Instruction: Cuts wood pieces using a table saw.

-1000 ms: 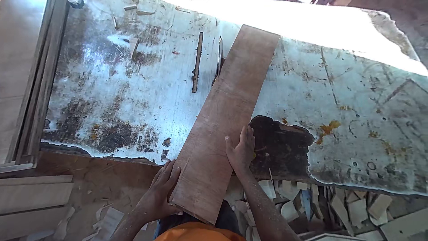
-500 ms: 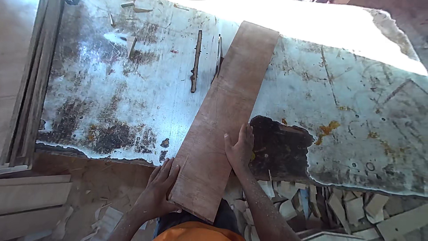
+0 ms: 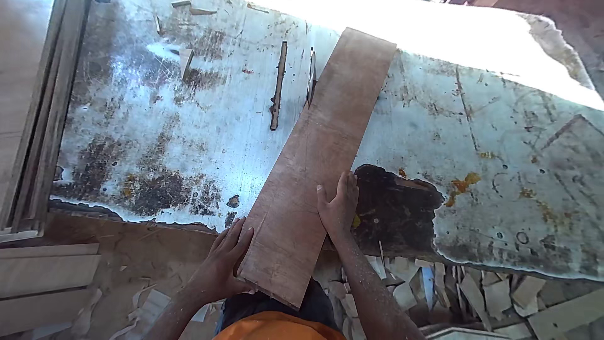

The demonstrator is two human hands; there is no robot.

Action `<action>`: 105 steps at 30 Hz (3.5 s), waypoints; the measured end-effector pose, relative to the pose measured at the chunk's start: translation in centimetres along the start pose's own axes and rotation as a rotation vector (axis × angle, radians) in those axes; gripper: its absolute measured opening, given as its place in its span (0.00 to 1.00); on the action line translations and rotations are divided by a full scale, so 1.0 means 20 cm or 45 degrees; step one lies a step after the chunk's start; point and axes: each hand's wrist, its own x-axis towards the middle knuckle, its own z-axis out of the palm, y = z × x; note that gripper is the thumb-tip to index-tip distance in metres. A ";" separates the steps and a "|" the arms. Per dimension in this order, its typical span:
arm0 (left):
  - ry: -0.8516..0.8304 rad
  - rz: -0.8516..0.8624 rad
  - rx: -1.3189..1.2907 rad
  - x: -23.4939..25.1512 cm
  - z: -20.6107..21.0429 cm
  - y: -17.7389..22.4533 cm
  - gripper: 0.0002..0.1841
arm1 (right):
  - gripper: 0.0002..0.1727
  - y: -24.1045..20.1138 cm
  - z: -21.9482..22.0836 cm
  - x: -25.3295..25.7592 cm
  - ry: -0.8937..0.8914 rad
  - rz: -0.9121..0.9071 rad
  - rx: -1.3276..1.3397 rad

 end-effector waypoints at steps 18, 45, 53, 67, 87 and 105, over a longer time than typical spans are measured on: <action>0.012 -0.001 -0.039 0.08 -0.02 -0.06 0.70 | 0.51 -0.04 0.02 0.10 0.037 0.002 -0.056; 0.040 0.035 -0.040 0.33 -0.11 -0.15 0.71 | 0.52 -0.08 0.09 0.37 0.065 -0.007 -0.100; 0.042 0.035 -0.011 0.41 -0.14 -0.18 0.72 | 0.51 -0.11 0.10 0.47 0.063 0.004 -0.115; 0.044 0.032 -0.012 0.57 -0.21 -0.20 0.72 | 0.44 -0.14 0.12 0.63 0.028 -0.023 -0.099; 0.035 0.033 -0.003 0.81 -0.30 -0.24 0.72 | 0.43 -0.16 0.17 0.89 -0.007 0.007 -0.078; 0.090 0.080 0.026 1.04 -0.39 -0.31 0.71 | 0.40 -0.22 0.22 1.15 0.041 -0.018 -0.089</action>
